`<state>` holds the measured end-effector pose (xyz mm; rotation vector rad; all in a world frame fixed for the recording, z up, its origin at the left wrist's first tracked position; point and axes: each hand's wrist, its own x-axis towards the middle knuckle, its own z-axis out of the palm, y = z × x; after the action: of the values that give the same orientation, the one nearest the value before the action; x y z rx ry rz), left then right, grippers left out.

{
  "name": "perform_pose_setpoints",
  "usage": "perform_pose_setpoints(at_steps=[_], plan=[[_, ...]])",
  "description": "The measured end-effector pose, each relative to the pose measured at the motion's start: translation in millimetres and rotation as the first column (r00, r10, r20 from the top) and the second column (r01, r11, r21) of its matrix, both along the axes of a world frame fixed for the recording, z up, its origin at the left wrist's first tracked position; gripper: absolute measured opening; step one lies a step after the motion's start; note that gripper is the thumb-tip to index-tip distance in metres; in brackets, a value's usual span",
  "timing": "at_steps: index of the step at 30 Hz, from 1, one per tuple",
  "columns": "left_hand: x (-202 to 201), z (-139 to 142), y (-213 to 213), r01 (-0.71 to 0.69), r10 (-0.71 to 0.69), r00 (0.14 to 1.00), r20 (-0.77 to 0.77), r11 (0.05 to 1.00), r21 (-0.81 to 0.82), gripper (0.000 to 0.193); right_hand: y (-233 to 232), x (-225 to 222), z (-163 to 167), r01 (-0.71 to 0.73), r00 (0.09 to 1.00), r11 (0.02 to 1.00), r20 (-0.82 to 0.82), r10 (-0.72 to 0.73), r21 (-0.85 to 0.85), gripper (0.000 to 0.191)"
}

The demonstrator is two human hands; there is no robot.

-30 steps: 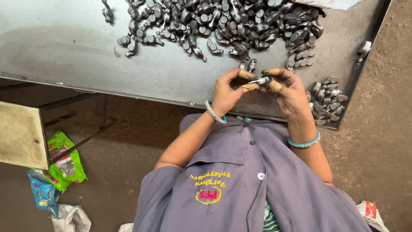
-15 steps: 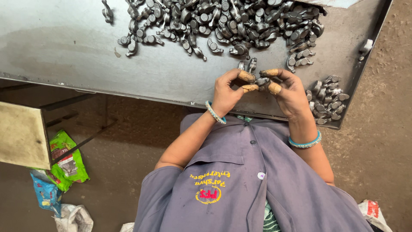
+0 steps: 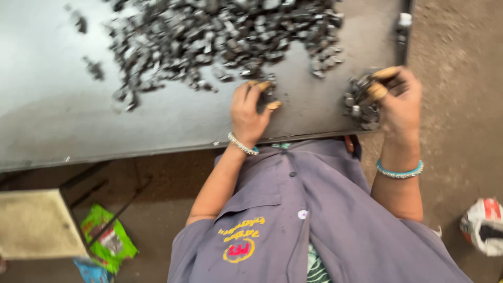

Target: The person sorts small dark metal castings on a tilted metal sorting table, picking up items by hand, turning them over, and tossing them into separate piles on the table. They repeatedly grab handfuls from the upper pile and redistribute the pieces across the table surface.

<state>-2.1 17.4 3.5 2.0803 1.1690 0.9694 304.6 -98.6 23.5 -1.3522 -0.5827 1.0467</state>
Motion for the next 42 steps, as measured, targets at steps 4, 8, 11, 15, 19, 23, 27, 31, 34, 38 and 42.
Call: perform_pose_setpoints(at_steps=[4, 8, 11, 15, 19, 23, 27, 31, 34, 38, 42], plan=[[1.2, -5.9, -2.0, 0.066, -0.059, 0.992, -0.110, 0.996, 0.057, 0.035, -33.0, 61.9, 10.5, 0.250, 0.905, 0.957, 0.316, -0.285, 0.148, 0.020], [-0.4, -13.6, -1.6, 0.111, -0.097, 0.978, -0.184, 0.992, 0.068, 0.032, -62.5, 115.2, 3.1, 0.520, 0.560, 0.848, 0.708, -0.430, 0.103, 0.025], [-3.2, -19.9, -0.4, 0.108, -0.089, 0.982, -0.168, 0.988, 0.109, 0.030, -76.9, 136.6, -6.8, 0.700, 0.315, 0.701, 0.821, -0.476, 0.137, 0.027], [-8.4, -26.0, 4.6, 0.047, -0.033, 0.991, -0.129, 0.992, 0.114, 0.027, -90.4, 145.5, -11.5, 0.850, 0.313, 0.525, 0.775, -0.549, 0.029, 0.024], [-10.6, -24.1, 12.3, -0.008, 0.008, 1.000, -0.015, 1.000, -0.012, 0.023, -86.1, 140.7, -11.4, 0.778, 0.425, 0.627, 0.766, -0.482, -0.037, 0.021], [-7.8, -19.5, 15.3, -0.001, 0.070, 0.976, 0.208, 0.949, -0.315, 0.023, -45.1, 109.2, -4.9, 0.626, 0.645, 0.779, 0.544, -0.537, 0.027, 0.017], [4.2, -22.2, 4.6, 0.222, 0.340, 0.744, 0.576, 0.687, -0.692, 0.019, 4.0, 29.4, 8.2, 0.265, 0.858, 0.947, 0.403, -0.317, 0.181, 0.023], [15.0, -26.9, -6.0, 0.480, 0.607, 0.522, 0.599, 0.372, -0.795, 0.026, 31.8, -60.9, 14.5, -0.294, 0.765, 0.948, 0.564, 0.310, -0.122, 0.036], [19.1, -23.9, -10.4, 0.619, 0.746, 0.442, 0.499, 0.149, -0.771, 0.025, 49.6, -97.0, 2.0, -0.451, 0.823, 0.891, 0.412, 0.392, 0.052, 0.034], [19.4, -19.7, -16.7, 0.595, 0.730, 0.465, 0.501, 0.161, -0.787, 0.016, 54.6, -98.7, -20.3, -0.453, 0.866, 0.891, 0.254, 0.431, 0.034, 0.021], [26.1, -15.6, -17.0, 0.567, 0.671, 0.432, 0.602, 0.317, -0.760, 0.008, 53.5, -89.0, -36.0, -0.461, 0.887, 0.887, -0.010, 0.461, -0.022, 0.020]])
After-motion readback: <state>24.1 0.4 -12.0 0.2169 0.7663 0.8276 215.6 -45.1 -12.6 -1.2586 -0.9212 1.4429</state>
